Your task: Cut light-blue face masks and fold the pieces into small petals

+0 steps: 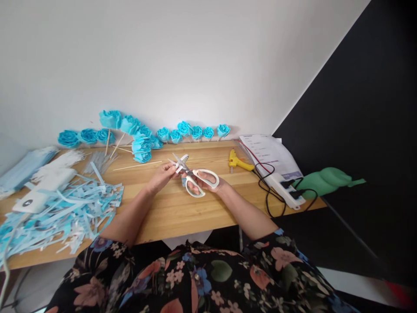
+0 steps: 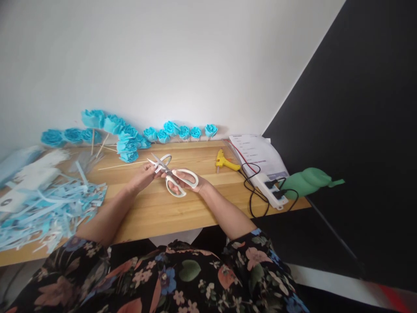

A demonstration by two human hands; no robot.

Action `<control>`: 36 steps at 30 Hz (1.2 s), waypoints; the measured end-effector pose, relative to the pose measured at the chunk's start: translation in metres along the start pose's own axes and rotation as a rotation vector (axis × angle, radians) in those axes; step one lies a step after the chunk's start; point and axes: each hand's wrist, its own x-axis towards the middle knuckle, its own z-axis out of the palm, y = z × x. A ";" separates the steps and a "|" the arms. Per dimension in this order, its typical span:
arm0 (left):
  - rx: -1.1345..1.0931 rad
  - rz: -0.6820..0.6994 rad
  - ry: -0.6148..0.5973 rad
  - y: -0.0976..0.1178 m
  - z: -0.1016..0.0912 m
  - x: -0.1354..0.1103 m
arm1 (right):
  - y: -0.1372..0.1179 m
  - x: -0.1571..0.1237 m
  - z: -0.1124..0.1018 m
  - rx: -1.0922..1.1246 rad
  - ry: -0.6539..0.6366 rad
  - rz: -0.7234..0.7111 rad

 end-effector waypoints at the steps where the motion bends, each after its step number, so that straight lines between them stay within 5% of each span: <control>1: 0.014 0.019 -0.009 0.001 0.000 0.000 | 0.001 0.000 0.000 0.010 -0.013 -0.007; 19: -0.216 0.125 -0.096 0.015 0.009 -0.002 | 0.005 0.005 -0.005 0.054 0.072 -0.046; 29: 0.007 0.072 0.056 0.017 0.008 -0.004 | -0.002 0.002 0.008 -0.067 0.131 -0.017; 36: -0.085 0.087 0.230 0.022 0.005 -0.003 | 0.000 -0.001 0.014 -0.057 -0.018 -0.008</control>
